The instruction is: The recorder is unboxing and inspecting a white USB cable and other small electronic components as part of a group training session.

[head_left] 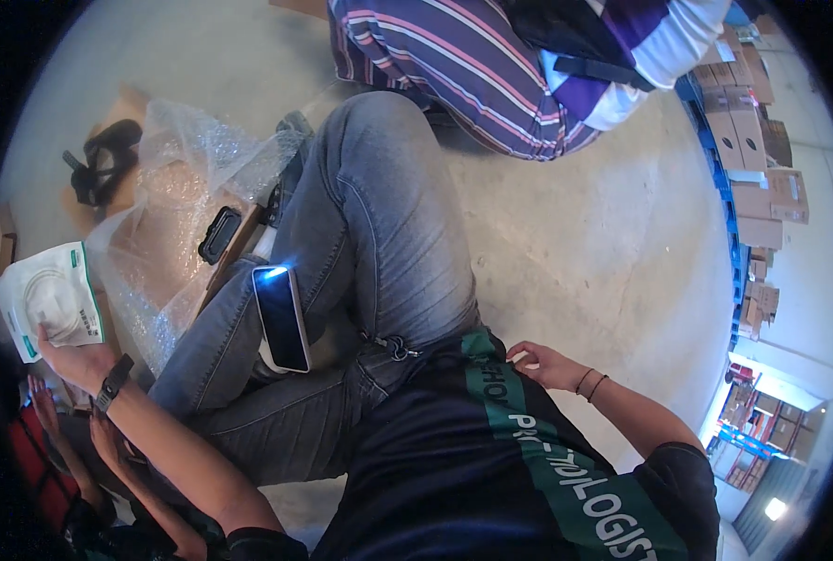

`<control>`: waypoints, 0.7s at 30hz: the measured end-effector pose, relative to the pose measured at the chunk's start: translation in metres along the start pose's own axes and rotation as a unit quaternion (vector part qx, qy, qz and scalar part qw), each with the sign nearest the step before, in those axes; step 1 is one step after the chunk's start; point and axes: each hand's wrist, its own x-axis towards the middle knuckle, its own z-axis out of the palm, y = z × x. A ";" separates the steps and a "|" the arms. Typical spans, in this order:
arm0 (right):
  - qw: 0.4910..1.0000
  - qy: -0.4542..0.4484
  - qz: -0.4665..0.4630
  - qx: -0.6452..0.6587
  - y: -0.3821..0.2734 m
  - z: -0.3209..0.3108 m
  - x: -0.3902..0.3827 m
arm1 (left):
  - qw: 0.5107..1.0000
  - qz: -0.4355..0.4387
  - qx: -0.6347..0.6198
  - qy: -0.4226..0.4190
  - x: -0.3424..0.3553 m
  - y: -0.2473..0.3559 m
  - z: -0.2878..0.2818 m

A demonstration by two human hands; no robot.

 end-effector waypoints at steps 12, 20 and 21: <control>0.998 0.048 0.022 -0.024 0.004 0.020 -0.019 | 0.997 0.040 0.034 -0.049 0.010 -0.006 -0.031; 0.906 0.252 -0.238 -0.241 0.099 0.065 0.034 | 0.994 -0.056 -0.087 -0.038 -0.003 0.001 -0.013; 0.905 0.257 -0.240 -0.238 0.102 0.066 0.035 | 0.994 -0.054 -0.088 -0.039 0.001 -0.002 -0.016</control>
